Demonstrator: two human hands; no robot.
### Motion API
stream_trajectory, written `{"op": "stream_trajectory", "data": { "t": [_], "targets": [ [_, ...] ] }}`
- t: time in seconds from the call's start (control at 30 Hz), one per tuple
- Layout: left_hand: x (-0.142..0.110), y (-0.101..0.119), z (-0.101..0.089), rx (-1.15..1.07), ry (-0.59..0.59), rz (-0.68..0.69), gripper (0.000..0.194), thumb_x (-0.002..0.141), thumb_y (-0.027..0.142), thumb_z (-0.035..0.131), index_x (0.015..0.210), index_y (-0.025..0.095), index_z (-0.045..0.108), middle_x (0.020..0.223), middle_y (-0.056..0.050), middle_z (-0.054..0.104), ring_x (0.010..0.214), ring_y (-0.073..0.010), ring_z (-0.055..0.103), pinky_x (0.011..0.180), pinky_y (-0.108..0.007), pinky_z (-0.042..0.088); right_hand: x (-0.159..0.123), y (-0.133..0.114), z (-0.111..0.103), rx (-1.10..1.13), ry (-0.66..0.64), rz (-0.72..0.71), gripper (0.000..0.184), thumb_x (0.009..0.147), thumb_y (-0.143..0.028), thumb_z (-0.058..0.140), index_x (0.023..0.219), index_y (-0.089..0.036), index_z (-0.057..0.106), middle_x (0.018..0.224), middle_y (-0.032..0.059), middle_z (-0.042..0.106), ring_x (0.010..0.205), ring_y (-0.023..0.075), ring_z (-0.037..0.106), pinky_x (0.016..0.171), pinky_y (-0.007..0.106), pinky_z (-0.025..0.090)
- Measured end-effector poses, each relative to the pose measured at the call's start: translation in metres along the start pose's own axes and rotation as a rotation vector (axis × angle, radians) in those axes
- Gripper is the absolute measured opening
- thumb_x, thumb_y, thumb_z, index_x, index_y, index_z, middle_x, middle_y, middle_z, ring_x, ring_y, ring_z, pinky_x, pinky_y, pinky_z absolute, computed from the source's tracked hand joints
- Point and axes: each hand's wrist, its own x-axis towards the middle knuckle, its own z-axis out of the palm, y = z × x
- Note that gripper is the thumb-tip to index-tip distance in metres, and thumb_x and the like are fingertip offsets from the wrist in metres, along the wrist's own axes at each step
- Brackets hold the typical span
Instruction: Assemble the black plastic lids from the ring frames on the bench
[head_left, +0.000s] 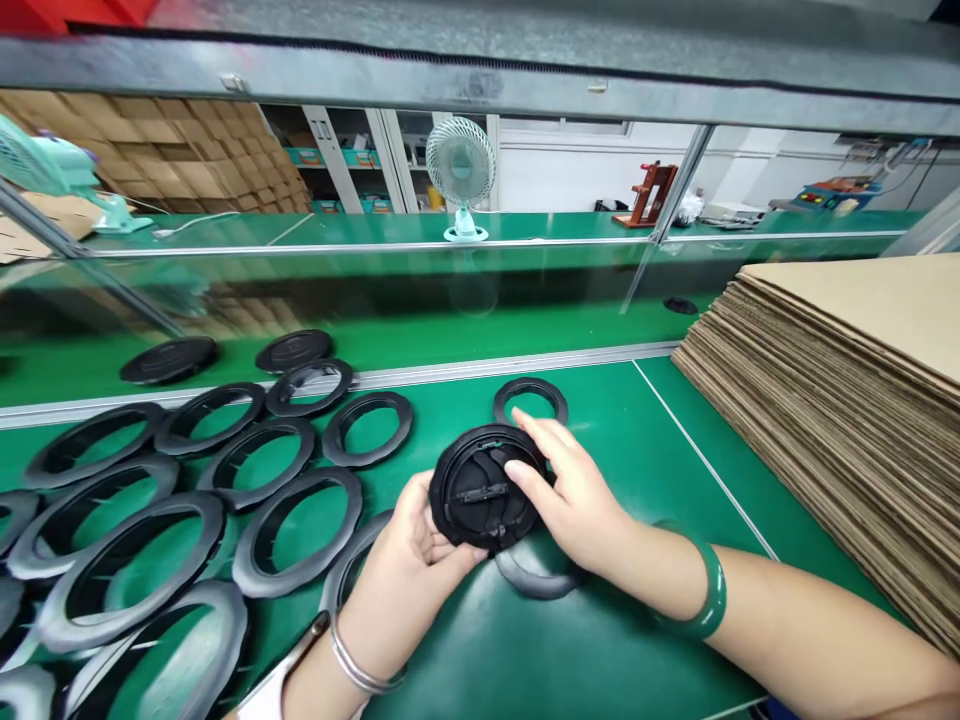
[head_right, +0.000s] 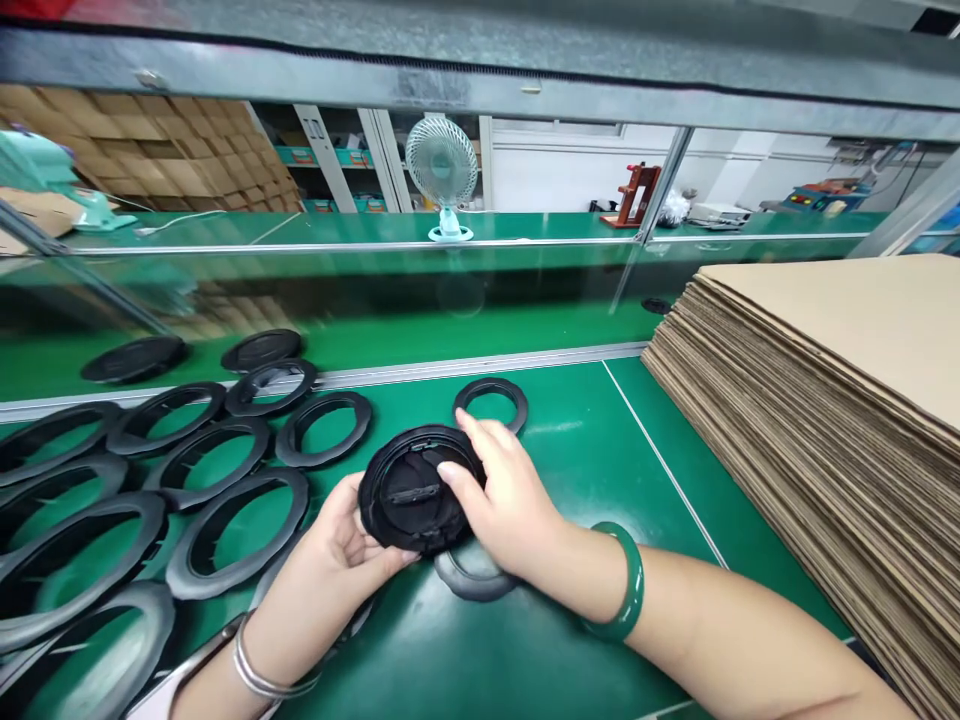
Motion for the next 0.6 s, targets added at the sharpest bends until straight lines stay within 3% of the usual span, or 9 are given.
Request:
{"op": "stream_trajectory", "data": {
  "t": [0.07, 0.13, 0.23, 0.33, 0.47, 0.6],
  "targets": [
    [-0.002, -0.002, 0.000, -0.006, -0.044, -0.004, 0.080, 0.066, 0.024, 0.088, 0.126, 0.021, 0.036, 0.123, -0.011, 0.064, 0.108, -0.0233, 0.068, 0.086, -0.029, 0.058, 0.001, 0.006, 0.006, 0.192, -0.062, 0.213, 0.026, 0.098, -0.035, 0.057, 0.120, -0.021, 0.061, 0.115, 0.0078, 0.063, 0.109, 0.0247, 0.059, 0.097, 0.043, 0.049],
    [-0.004, -0.005, -0.002, -0.009, -0.094, 0.008, 0.086, 0.067, 0.030, 0.089, 0.131, 0.022, 0.034, 0.130, -0.012, 0.062, 0.113, -0.0250, 0.066, 0.088, -0.031, 0.058, 0.002, 0.009, 0.011, 0.285, -0.067, 0.311, 0.020, 0.093, -0.037, 0.062, 0.103, -0.020, 0.062, 0.102, 0.0050, 0.064, 0.098, 0.0233, 0.061, 0.088, 0.039, 0.051],
    [-0.007, -0.007, -0.004, 0.083, -0.045, 0.092, 0.064, 0.083, 0.047, 0.075, 0.129, 0.020, 0.041, 0.127, -0.012, 0.062, 0.113, -0.0255, 0.064, 0.092, -0.034, 0.057, 0.001, 0.005, 0.013, 0.283, -0.046, 0.307, 0.020, 0.089, -0.039, 0.065, 0.090, -0.019, 0.062, 0.093, 0.0028, 0.059, 0.091, 0.0211, 0.059, 0.082, 0.035, 0.049],
    [-0.009, -0.008, -0.004, 0.234, 0.062, 0.137, 0.044, 0.093, 0.051, 0.061, 0.121, 0.019, 0.050, 0.115, -0.008, 0.066, 0.103, -0.0238, 0.065, 0.088, -0.034, 0.056, 0.000, -0.004, 0.011, 0.291, -0.030, 0.295, 0.021, 0.088, -0.040, 0.066, 0.084, -0.019, 0.062, 0.088, 0.0013, 0.056, 0.086, 0.0188, 0.057, 0.079, 0.032, 0.046],
    [-0.012, -0.010, -0.004, 0.331, 0.083, 0.134, 0.042, 0.093, 0.055, 0.059, 0.117, 0.020, 0.052, 0.100, -0.005, 0.066, 0.089, -0.0240, 0.064, 0.074, -0.033, 0.056, 0.002, -0.011, 0.010, 0.303, -0.021, 0.314, 0.021, 0.087, -0.039, 0.066, 0.082, -0.019, 0.064, 0.087, 0.0012, 0.057, 0.085, 0.0182, 0.057, 0.078, 0.031, 0.045],
    [-0.013, -0.010, -0.003, 0.451, 0.110, 0.154, 0.043, 0.093, 0.058, 0.056, 0.115, 0.022, 0.051, 0.101, -0.005, 0.066, 0.091, -0.0243, 0.063, 0.078, -0.035, 0.054, 0.003, -0.011, 0.012, 0.275, 0.010, 0.317, 0.019, 0.083, -0.037, 0.067, 0.077, -0.019, 0.064, 0.082, 0.0006, 0.055, 0.081, 0.0179, 0.056, 0.074, 0.030, 0.044]
  ]
}}
